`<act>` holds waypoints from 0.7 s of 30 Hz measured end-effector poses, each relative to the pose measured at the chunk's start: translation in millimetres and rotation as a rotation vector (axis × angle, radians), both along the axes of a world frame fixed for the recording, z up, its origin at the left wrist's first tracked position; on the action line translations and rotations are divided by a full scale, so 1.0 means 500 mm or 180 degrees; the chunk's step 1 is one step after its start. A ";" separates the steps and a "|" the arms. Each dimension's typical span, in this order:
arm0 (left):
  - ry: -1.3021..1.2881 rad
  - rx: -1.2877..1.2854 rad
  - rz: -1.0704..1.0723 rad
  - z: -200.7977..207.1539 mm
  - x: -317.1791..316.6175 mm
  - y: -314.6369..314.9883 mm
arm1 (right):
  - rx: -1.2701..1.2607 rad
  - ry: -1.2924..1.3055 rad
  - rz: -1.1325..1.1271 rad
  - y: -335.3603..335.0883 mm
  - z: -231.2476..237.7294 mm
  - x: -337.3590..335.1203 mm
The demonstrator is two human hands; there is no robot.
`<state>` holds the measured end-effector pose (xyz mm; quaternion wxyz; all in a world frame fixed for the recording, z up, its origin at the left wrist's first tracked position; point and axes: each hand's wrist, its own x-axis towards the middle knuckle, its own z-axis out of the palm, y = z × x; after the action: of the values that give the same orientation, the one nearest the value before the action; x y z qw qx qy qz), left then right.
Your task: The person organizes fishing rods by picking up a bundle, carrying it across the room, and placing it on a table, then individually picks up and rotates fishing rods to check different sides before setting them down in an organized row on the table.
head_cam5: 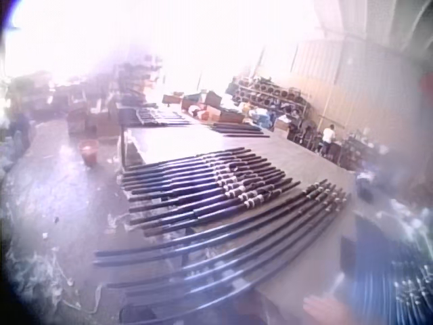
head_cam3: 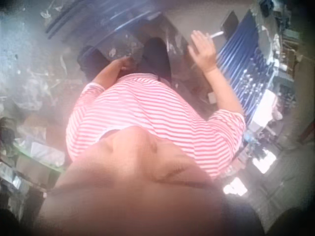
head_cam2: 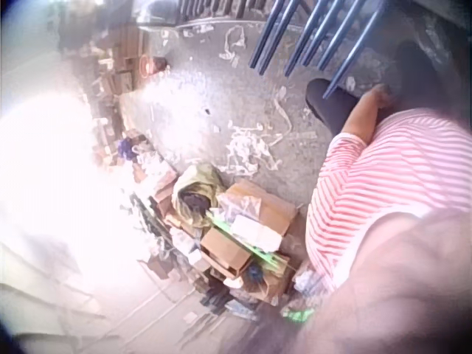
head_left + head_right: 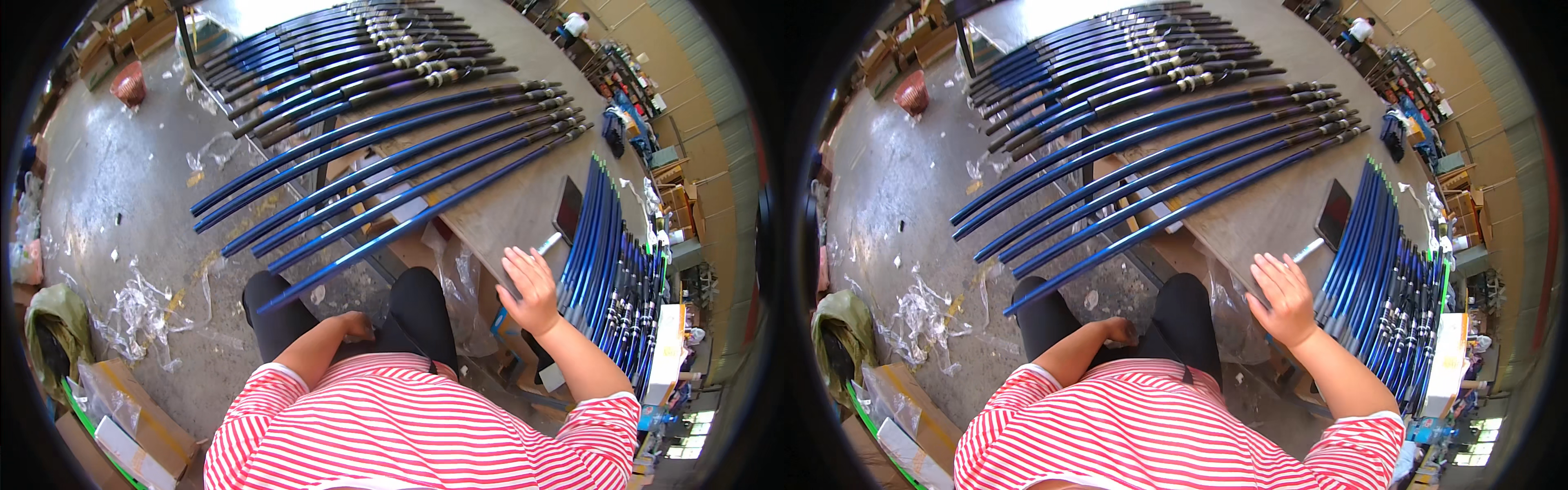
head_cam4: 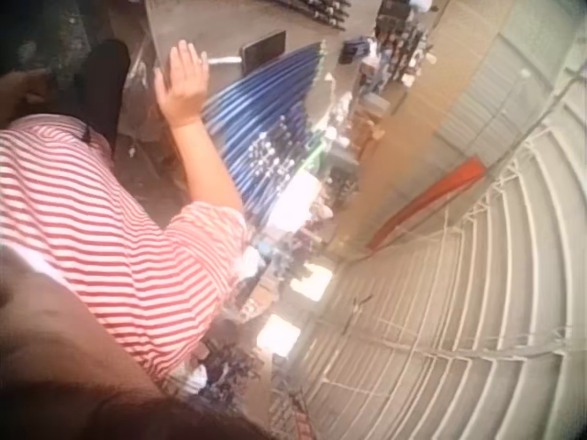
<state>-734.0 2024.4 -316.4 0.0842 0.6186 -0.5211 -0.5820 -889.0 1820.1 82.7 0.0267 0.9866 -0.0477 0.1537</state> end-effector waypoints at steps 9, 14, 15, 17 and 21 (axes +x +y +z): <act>0.0053 -0.0539 0.2078 0.070 0.032 0.073 | -0.0585 -0.0644 0.0195 0.010 -0.026 -0.027; 0.1082 -0.0511 0.2836 0.116 0.015 0.096 | -0.0804 -0.1056 -0.0499 0.043 -0.078 -0.023; 0.1255 -0.0592 0.3055 0.117 0.018 0.110 | -0.0992 -0.1095 -0.0469 0.046 -0.076 -0.016; 0.1187 -0.0644 0.3367 0.101 0.025 0.144 | -0.1021 -0.0922 -0.0376 0.044 -0.064 0.009; -0.0517 -0.0878 0.2226 0.141 -0.013 0.148 | -0.0734 -0.0522 -0.0341 0.042 -0.040 0.012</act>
<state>-740.5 2098.5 -246.1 0.3186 0.7859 -0.3569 -0.3917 -883.1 1841.1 62.8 0.1441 0.9572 -0.0844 0.2366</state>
